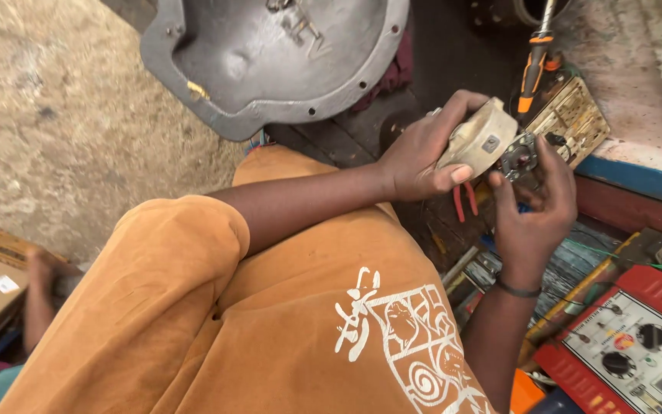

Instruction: Repairing or assembling a small electrical motor or alternator component by hand at a workbench.

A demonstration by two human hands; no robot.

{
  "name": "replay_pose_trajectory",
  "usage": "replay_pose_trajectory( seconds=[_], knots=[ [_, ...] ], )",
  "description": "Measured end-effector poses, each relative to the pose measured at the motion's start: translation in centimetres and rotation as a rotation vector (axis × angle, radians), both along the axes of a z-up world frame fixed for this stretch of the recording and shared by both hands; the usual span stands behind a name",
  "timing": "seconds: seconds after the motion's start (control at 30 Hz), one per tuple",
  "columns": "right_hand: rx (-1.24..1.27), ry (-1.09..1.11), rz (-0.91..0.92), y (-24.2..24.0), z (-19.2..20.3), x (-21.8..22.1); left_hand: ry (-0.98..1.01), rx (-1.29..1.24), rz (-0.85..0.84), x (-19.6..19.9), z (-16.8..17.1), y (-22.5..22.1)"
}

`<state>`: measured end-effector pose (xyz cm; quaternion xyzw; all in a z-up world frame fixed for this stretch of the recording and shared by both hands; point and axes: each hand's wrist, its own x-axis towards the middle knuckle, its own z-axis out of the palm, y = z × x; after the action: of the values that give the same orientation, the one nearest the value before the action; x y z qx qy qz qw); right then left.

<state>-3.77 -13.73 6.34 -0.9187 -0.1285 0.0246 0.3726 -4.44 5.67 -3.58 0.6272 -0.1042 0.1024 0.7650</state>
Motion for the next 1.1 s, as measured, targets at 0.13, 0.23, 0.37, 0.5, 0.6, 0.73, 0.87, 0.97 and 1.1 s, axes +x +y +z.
replay_pose_trajectory(
  seconds=[0.13,0.23,0.37,0.5,0.6,0.73,0.87,0.97,1.1],
  knots=[
    [-0.203,-0.069,0.108,1.7,1.2,1.1,-0.041,-0.019,-0.040,0.3,-1.1,0.7],
    [-0.290,-0.076,0.096,1.9,1.2,1.9,-0.153,0.089,-0.009,0.7,-2.5,0.7],
    [-0.280,-0.050,0.095,0.8,1.1,2.0,-0.190,0.132,-0.007,0.8,-3.2,0.4],
    [-0.284,-0.005,0.048,1.0,1.3,1.9,-0.221,0.109,0.010,0.6,-3.9,0.1],
    [-0.336,-0.105,0.113,-0.3,0.3,2.1,-0.145,0.124,-0.009,0.2,-3.1,0.6],
    [-0.269,-0.059,0.077,-0.1,0.4,2.0,-0.206,0.137,0.002,0.4,-3.6,0.4],
    [-0.371,-0.132,0.091,-0.6,0.1,2.1,-0.188,0.132,-0.013,0.2,-3.1,0.7],
    [-0.346,-0.106,0.075,-0.1,0.2,1.9,-0.164,0.132,-0.019,0.1,-2.9,0.9],
    [-0.242,-0.033,0.067,1.0,1.0,1.3,-0.149,0.146,-0.014,0.0,-2.7,0.6]
  ],
)
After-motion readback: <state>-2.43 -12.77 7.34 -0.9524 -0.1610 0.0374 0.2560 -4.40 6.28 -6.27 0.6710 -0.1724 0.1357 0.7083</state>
